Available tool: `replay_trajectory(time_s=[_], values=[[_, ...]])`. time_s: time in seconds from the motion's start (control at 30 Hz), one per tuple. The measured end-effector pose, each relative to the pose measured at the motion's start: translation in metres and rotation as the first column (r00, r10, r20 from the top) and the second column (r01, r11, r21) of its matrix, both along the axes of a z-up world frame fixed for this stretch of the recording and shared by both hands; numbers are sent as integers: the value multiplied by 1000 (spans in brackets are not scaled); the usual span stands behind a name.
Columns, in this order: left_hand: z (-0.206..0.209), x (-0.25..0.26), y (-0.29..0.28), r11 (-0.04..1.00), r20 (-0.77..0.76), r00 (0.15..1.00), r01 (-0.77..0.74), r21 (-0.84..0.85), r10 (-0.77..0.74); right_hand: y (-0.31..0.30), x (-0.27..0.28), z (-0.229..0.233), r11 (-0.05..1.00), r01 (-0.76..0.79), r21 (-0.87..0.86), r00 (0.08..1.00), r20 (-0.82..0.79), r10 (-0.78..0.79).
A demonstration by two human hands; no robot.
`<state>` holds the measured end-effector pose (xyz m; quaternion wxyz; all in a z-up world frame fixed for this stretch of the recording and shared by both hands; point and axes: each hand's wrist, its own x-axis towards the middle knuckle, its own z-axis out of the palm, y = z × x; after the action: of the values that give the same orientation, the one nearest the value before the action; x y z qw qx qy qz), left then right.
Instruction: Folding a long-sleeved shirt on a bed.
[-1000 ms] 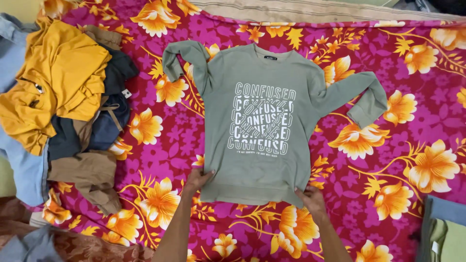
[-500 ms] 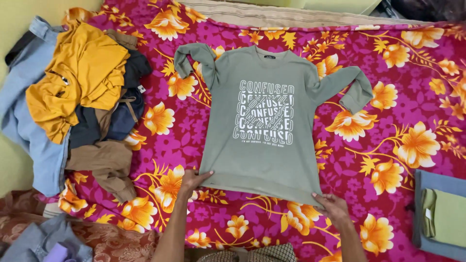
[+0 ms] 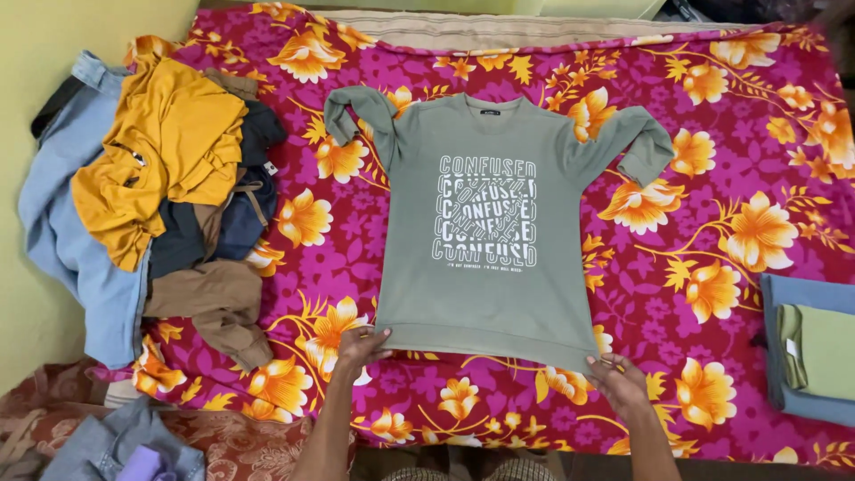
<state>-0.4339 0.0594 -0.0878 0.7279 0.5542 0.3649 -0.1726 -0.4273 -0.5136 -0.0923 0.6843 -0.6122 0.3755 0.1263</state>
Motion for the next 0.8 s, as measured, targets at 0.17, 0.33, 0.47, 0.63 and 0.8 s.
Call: replay_trajectory(time_s=[0.17, 0.33, 0.47, 0.63, 0.8], values=[[-26, -14, -5, 995, 18, 995, -99, 19, 99, -14, -6, -40, 998, 46, 49, 999, -6, -46], [-51, -31, -21, 978, 34, 981, -193, 81, 191, -8, -8, -70, 998, 35, -44, 996, -83, -38], [-14, -23, -40, 890, 3, 997, -70, 451, 76, -78, -18, -203, 971, 237, -43, 971, 27, -236], [24, -19, -56, 341, -203, 940, 293, 893, -274, 93, 2, 27, 236, -57, -970, 832, 85, 548], [-18, -20, -49, -215, -279, 616, 177, 960, -737, 161, 24, 20, 350, -412, -841, 461, 139, 877]])
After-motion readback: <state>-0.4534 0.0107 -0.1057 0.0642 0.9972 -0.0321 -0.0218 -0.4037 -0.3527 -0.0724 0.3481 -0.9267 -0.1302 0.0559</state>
